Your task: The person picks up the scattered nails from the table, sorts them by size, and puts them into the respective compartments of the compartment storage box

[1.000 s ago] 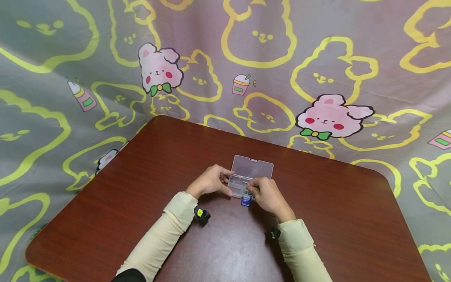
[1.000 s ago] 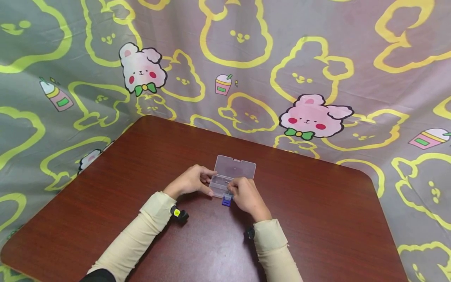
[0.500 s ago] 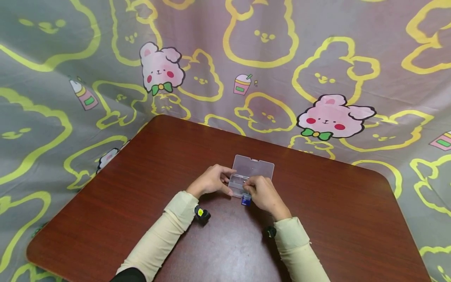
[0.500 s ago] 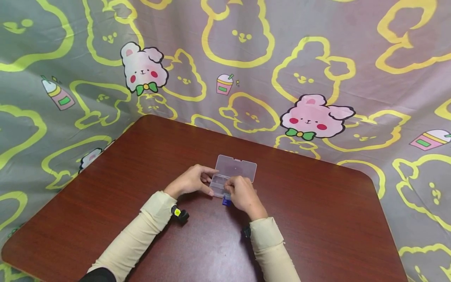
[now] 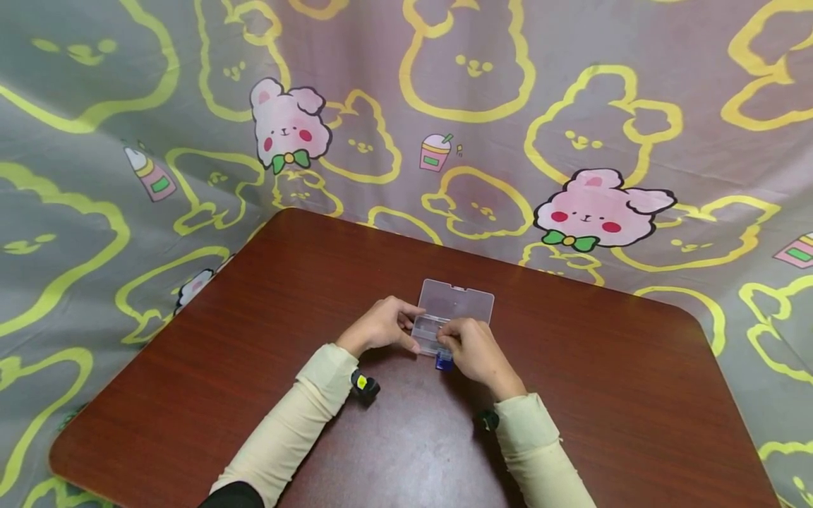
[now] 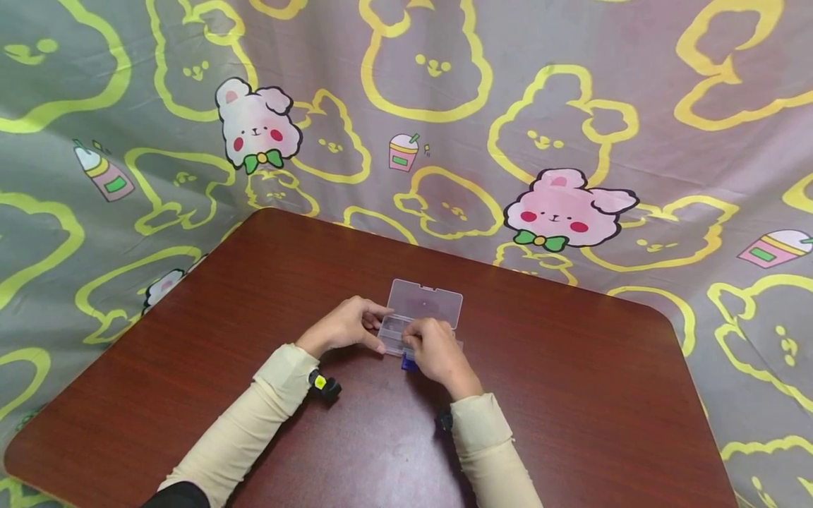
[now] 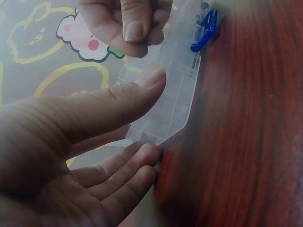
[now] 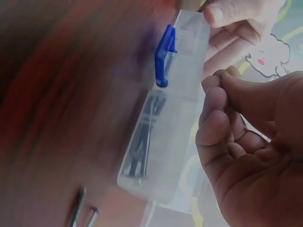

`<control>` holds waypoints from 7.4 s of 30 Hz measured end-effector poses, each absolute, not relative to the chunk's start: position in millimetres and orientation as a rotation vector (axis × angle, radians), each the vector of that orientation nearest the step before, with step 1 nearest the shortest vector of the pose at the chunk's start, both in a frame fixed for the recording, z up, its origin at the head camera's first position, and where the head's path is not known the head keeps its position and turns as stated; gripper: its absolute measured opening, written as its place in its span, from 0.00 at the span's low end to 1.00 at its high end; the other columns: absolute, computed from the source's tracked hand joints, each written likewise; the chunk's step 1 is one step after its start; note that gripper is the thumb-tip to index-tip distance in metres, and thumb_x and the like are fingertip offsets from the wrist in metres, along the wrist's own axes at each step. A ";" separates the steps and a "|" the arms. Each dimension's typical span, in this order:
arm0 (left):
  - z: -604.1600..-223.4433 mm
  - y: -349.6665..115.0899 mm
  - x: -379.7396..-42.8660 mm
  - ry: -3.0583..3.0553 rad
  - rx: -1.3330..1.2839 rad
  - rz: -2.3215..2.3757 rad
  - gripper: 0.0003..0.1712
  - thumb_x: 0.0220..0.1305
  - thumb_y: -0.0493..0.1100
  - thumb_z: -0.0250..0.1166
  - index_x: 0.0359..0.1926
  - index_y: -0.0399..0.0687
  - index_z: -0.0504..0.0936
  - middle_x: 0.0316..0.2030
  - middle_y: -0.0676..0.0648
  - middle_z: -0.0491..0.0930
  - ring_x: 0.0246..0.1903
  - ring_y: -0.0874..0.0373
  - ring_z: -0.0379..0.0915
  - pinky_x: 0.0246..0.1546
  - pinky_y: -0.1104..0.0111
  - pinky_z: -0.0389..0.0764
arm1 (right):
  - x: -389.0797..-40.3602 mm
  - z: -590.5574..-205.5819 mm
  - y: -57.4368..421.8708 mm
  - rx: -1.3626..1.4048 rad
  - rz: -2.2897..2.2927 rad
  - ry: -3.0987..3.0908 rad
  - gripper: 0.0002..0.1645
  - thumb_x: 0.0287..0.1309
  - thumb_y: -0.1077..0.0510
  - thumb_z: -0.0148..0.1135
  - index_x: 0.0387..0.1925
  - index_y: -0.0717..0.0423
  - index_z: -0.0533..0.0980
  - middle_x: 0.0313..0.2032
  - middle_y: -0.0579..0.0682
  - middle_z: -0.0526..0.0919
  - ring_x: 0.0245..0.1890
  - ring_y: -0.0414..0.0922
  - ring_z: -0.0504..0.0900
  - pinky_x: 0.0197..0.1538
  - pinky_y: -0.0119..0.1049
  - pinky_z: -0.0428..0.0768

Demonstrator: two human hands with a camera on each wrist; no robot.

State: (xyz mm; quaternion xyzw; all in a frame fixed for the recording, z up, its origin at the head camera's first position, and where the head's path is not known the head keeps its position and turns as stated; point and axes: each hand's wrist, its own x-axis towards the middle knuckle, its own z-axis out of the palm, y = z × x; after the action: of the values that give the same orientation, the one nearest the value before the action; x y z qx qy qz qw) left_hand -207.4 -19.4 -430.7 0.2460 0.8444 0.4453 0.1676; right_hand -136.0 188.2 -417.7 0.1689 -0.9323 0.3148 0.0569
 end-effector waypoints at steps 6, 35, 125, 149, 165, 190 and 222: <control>-429.9 -18.6 -207.5 2.413 0.703 1.269 0.42 0.37 0.35 0.86 0.60 0.39 0.82 0.45 0.44 0.85 0.41 0.56 0.79 0.41 0.68 0.79 | -131.0 -413.5 195.2 0.465 0.970 -2.834 0.05 0.62 0.66 0.67 0.32 0.57 0.87 0.28 0.42 0.84 0.30 0.39 0.79 0.36 0.40 0.79; -430.3 -17.3 -206.8 2.428 0.723 1.254 0.43 0.37 0.37 0.86 0.60 0.38 0.82 0.48 0.44 0.85 0.43 0.53 0.80 0.43 0.68 0.79 | -97.2 -418.2 240.4 0.366 0.956 -2.929 0.06 0.58 0.63 0.71 0.28 0.50 0.85 0.27 0.36 0.83 0.30 0.37 0.79 0.38 0.41 0.78; -431.2 -18.7 -207.4 2.416 0.681 1.267 0.41 0.39 0.37 0.86 0.59 0.41 0.83 0.51 0.46 0.84 0.45 0.53 0.79 0.43 0.67 0.79 | -76.6 -426.8 250.0 0.531 0.387 -3.167 0.10 0.54 0.68 0.63 0.24 0.57 0.70 0.24 0.50 0.71 0.27 0.48 0.75 0.34 0.48 0.76; -434.8 -19.4 -208.9 2.427 0.676 1.260 0.41 0.38 0.37 0.86 0.59 0.41 0.83 0.47 0.46 0.85 0.42 0.56 0.78 0.42 0.67 0.79 | -76.6 -418.3 271.5 0.546 0.829 -2.959 0.13 0.59 0.72 0.65 0.28 0.50 0.79 0.25 0.36 0.77 0.28 0.35 0.75 0.34 0.35 0.76; -434.4 -18.5 -209.2 2.436 0.687 1.249 0.42 0.38 0.38 0.86 0.60 0.41 0.83 0.45 0.46 0.85 0.41 0.58 0.78 0.43 0.67 0.79 | -84.8 -417.1 268.0 0.330 1.235 -2.899 0.11 0.60 0.75 0.63 0.31 0.59 0.84 0.23 0.45 0.80 0.25 0.40 0.78 0.28 0.33 0.78; -432.5 -18.4 -207.1 2.425 0.682 1.272 0.41 0.38 0.36 0.86 0.59 0.40 0.83 0.49 0.46 0.85 0.41 0.58 0.78 0.43 0.67 0.79 | -114.0 -409.7 236.9 0.500 1.185 -2.903 0.11 0.62 0.73 0.61 0.28 0.59 0.82 0.20 0.43 0.76 0.23 0.39 0.73 0.27 0.33 0.73; -431.5 -18.9 -206.9 2.422 0.693 1.278 0.41 0.38 0.36 0.86 0.58 0.38 0.83 0.43 0.43 0.85 0.41 0.56 0.79 0.43 0.67 0.79 | -144.0 -408.9 193.8 0.522 0.960 -2.963 0.12 0.62 0.69 0.63 0.24 0.55 0.82 0.21 0.42 0.77 0.24 0.39 0.73 0.32 0.36 0.74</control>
State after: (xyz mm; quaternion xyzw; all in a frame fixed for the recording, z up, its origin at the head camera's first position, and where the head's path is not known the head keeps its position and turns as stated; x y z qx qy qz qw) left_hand -206.9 -18.9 -431.5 0.2424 0.8467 0.4467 0.1579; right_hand -144.0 193.8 -408.9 0.1653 -0.9381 0.3041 -0.0082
